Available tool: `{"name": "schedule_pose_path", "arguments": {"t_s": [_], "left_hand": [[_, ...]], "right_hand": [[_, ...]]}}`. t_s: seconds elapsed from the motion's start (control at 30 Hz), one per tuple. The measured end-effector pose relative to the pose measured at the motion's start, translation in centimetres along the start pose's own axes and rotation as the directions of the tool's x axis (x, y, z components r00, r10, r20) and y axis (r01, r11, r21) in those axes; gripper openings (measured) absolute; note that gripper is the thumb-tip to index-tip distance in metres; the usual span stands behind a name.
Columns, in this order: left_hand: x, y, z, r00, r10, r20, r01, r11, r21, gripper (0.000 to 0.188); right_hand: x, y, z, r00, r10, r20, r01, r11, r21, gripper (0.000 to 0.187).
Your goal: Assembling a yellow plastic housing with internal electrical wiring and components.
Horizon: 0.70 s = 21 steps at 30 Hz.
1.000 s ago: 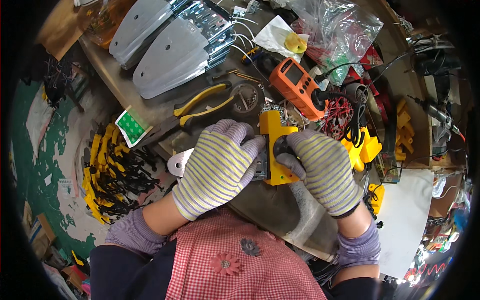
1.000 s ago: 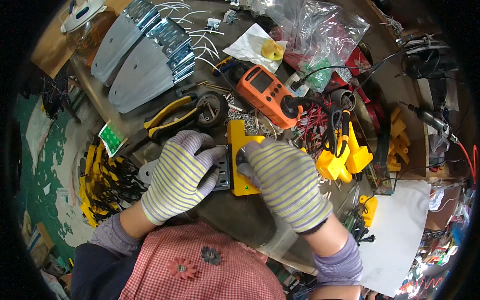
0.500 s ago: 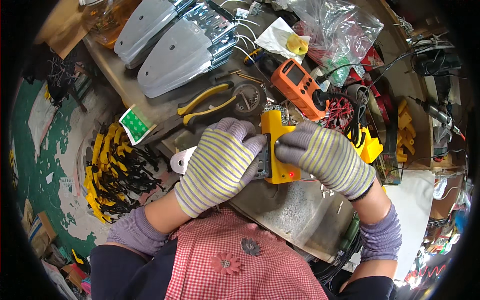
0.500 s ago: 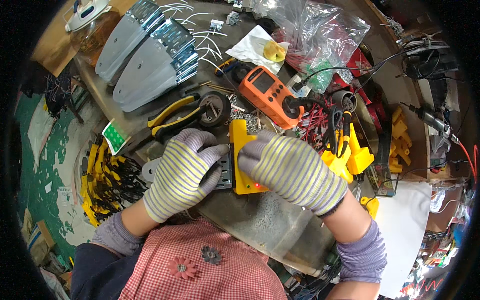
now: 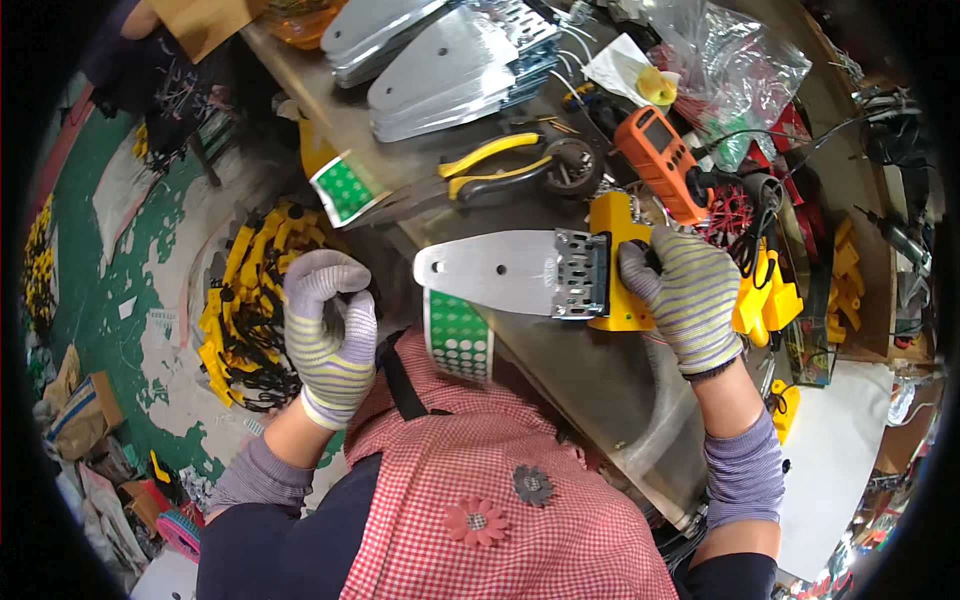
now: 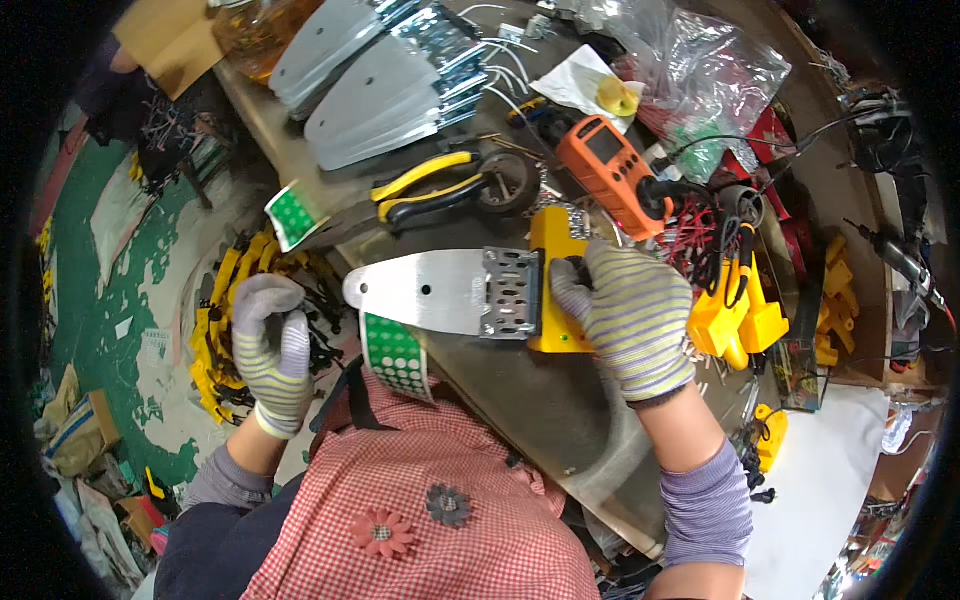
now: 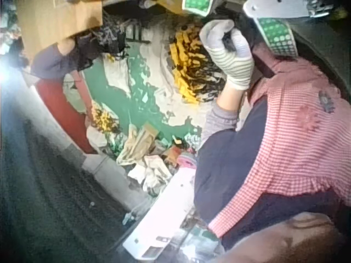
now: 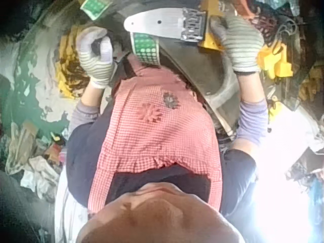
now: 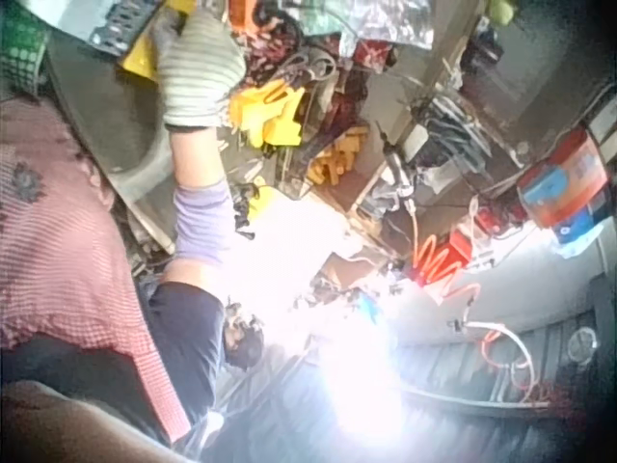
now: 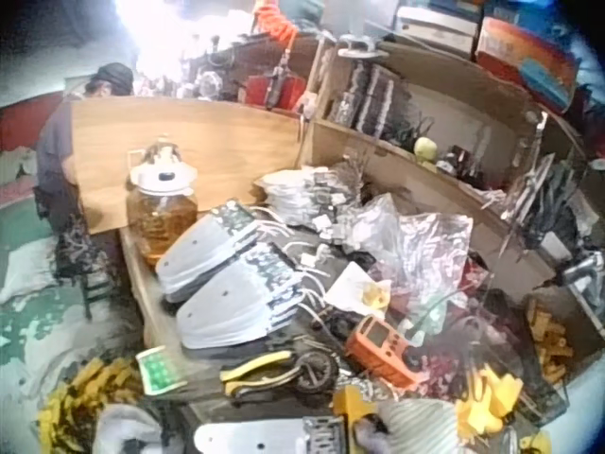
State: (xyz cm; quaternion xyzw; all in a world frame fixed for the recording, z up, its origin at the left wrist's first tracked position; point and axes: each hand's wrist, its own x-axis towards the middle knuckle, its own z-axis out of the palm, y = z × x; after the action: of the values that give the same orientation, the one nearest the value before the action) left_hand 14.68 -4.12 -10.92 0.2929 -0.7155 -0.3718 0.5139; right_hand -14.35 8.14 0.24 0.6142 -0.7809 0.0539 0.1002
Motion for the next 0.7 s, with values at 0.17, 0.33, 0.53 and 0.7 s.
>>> {"name": "schedule_pose_path", "arguments": {"t_s": [0.17, 0.33, 0.53, 0.7], "left_hand": [[-5.3, 0.4, -0.1, 0.695, -0.594, 0.406, 0.705, 0.676, -0.217, 0.044], [-7.6, -0.1, 1.1, 0.580, -0.620, 0.529, 0.811, 0.375, -0.449, 0.035], [-4.6, 0.7, 0.9, 0.824, -0.425, 0.375, 0.536, 0.800, -0.270, 0.014], [-3.5, 1.6, 0.8, 0.916, -0.271, 0.297, 0.356, 0.890, -0.286, 0.013]], "right_hand": [[0.3, -1.3, -0.5, 0.995, 0.060, 0.082, -0.065, 0.996, 0.059, 0.038], [-2.5, -6.8, -1.2, 0.976, -0.093, -0.197, 0.151, 0.941, 0.303, 0.026], [-3.2, -12.5, 2.9, 0.986, -0.164, -0.039, 0.151, 0.754, 0.639, 0.024], [-2.4, -13.3, 2.1, 0.978, -0.206, -0.018, 0.186, 0.839, 0.511, 0.021]]}}
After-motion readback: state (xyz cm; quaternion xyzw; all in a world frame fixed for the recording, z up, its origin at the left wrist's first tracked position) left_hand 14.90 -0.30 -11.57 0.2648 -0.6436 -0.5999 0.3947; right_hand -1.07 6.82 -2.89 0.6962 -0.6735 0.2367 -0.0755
